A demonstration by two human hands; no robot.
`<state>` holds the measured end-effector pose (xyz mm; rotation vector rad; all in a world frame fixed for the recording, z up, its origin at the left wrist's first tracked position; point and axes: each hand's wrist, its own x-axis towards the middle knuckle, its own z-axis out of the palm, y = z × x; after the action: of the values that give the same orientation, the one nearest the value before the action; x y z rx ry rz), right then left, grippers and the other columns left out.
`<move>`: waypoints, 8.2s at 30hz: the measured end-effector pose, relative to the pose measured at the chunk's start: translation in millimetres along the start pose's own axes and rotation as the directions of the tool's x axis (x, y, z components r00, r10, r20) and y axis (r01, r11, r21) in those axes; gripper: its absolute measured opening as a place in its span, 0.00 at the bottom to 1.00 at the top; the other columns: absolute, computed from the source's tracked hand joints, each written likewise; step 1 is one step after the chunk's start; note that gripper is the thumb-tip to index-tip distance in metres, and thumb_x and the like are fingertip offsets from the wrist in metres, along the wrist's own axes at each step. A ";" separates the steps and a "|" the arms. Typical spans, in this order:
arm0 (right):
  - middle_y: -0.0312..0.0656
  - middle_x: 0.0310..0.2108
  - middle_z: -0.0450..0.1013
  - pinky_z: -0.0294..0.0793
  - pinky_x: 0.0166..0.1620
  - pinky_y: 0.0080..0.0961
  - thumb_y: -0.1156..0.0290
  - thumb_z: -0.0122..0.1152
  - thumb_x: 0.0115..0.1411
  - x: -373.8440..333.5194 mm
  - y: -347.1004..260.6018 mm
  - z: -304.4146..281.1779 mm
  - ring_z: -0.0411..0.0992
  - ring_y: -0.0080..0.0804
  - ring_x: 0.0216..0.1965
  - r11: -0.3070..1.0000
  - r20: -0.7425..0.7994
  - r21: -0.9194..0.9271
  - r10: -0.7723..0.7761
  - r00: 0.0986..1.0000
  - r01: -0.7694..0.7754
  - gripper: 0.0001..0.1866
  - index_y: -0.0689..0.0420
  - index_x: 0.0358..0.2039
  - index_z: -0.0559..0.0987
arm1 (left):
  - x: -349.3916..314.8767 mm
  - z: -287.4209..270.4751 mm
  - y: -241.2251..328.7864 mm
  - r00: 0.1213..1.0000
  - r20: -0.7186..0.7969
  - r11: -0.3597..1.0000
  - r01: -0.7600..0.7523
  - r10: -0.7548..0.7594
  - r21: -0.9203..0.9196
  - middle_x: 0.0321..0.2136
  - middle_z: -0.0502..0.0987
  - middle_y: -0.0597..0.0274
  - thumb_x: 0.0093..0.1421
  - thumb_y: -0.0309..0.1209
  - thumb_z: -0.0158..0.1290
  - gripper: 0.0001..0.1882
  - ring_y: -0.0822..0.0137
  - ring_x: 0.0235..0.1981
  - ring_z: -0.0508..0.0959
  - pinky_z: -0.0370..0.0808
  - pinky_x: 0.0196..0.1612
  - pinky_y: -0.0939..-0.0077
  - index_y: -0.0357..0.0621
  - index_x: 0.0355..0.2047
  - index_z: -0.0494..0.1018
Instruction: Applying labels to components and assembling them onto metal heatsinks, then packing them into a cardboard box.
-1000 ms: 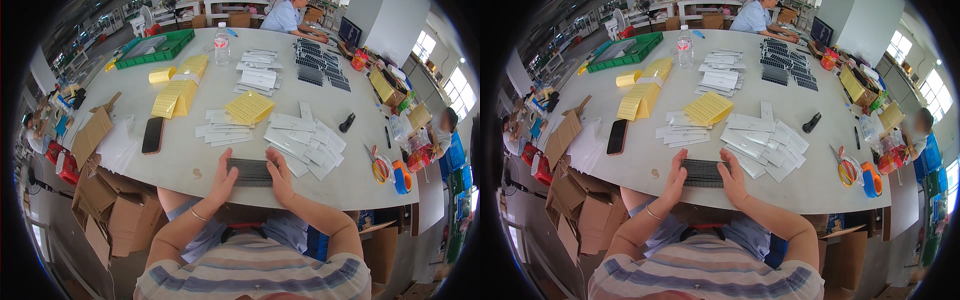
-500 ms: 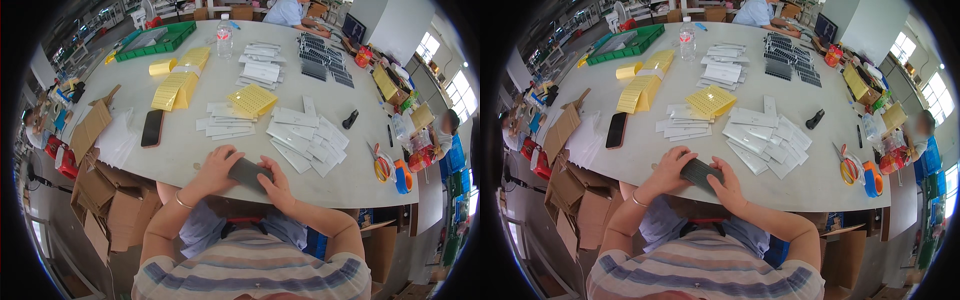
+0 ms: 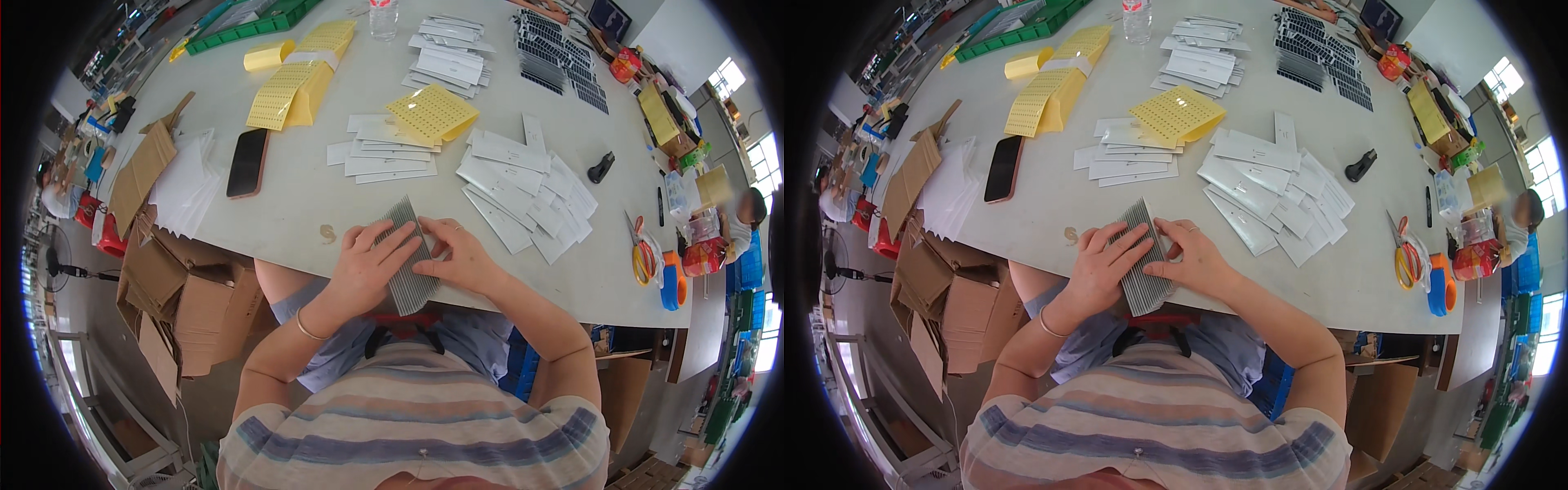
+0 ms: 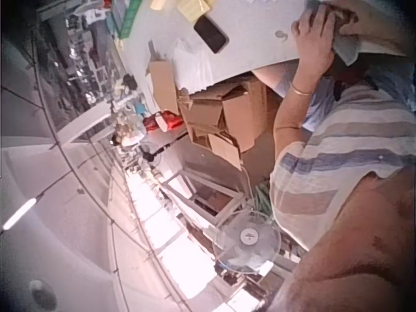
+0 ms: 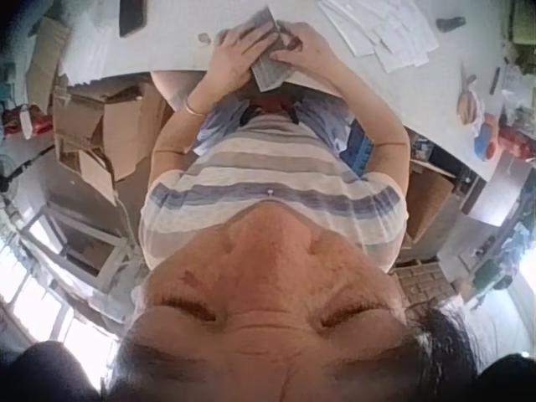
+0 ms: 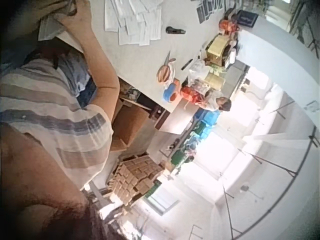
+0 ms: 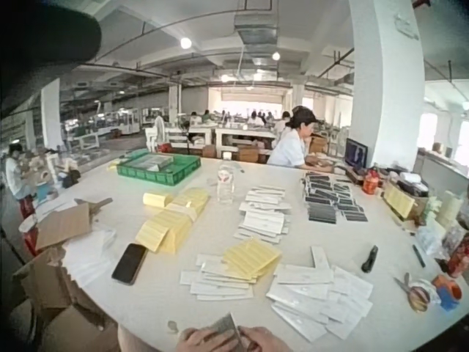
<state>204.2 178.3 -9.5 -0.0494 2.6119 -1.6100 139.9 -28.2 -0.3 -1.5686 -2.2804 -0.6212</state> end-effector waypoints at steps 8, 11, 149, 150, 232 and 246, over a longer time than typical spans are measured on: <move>0.49 0.49 0.66 0.75 0.38 0.22 0.56 0.72 0.47 -0.6 -1.3 -3.9 0.70 0.29 0.33 0.994 0.036 0.104 0.028 0.999 -0.032 0.43 0.62 0.60 0.65 | -8.0 12.5 0.8 0.993 -0.083 0.987 0.072 -0.085 -0.144 0.55 0.70 0.62 0.42 0.22 0.54 0.29 0.55 0.53 0.68 0.67 0.49 0.61 0.46 0.50 0.73; 0.48 0.49 0.66 0.75 0.37 0.22 0.57 0.72 0.47 -1.2 -1.9 -4.5 0.70 0.28 0.34 0.992 0.037 0.123 0.032 0.999 -0.037 0.43 0.62 0.60 0.65 | -10.4 14.8 0.1 0.992 -0.083 0.986 0.081 -0.094 -0.147 0.55 0.70 0.62 0.42 0.22 0.54 0.29 0.55 0.53 0.68 0.67 0.49 0.62 0.46 0.50 0.73; 0.56 0.59 0.59 0.67 0.54 0.45 0.51 0.70 0.42 -4.7 -26.8 5.4 0.61 0.60 0.55 0.929 -0.041 -0.342 -0.167 0.985 0.143 0.31 0.45 0.48 0.73 | -26.3 -1.3 -26.6 0.999 -0.043 0.990 0.015 -0.022 -0.141 0.37 0.68 0.53 0.39 0.21 0.54 0.15 0.51 0.44 0.72 0.74 0.43 0.65 0.39 0.30 0.66; 0.56 0.58 0.59 0.66 0.54 0.45 0.51 0.70 0.43 -4.8 -26.5 5.0 0.61 0.60 0.55 0.928 -0.031 -0.348 -0.156 0.987 0.135 0.31 0.45 0.48 0.73 | -24.6 -3.9 -32.5 0.999 -0.041 0.991 0.010 -0.016 -0.137 0.37 0.68 0.53 0.39 0.21 0.54 0.15 0.51 0.44 0.72 0.74 0.43 0.65 0.39 0.30 0.66; 0.56 0.42 0.70 0.72 0.46 0.40 0.61 0.71 0.42 -490.0 203.8 -65.3 0.71 0.55 0.43 0.438 -0.816 0.192 0.568 0.105 -0.878 0.31 0.61 0.43 0.65 | 164.3 159.3 232.6 0.749 0.198 0.709 -0.456 0.632 -0.538 0.53 0.65 0.50 0.44 0.31 0.62 0.29 0.47 0.56 0.62 0.59 0.59 0.54 0.39 0.48 0.69; 0.46 0.43 0.66 0.71 0.45 0.39 0.61 0.72 0.37 -459.2 300.4 -31.3 0.67 0.45 0.48 0.377 -0.921 0.103 0.387 0.055 -0.920 0.33 0.55 0.45 0.68 | 163.4 153.9 238.8 0.740 0.268 0.749 -0.445 0.616 -0.491 0.53 0.66 0.51 0.47 0.28 0.61 0.24 0.50 0.55 0.64 0.60 0.58 0.58 0.38 0.46 0.69</move>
<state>662.7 371.3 -243.0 2.2354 2.5603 -0.3769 304.1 255.2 -12.1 -2.6639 -1.8278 -0.6525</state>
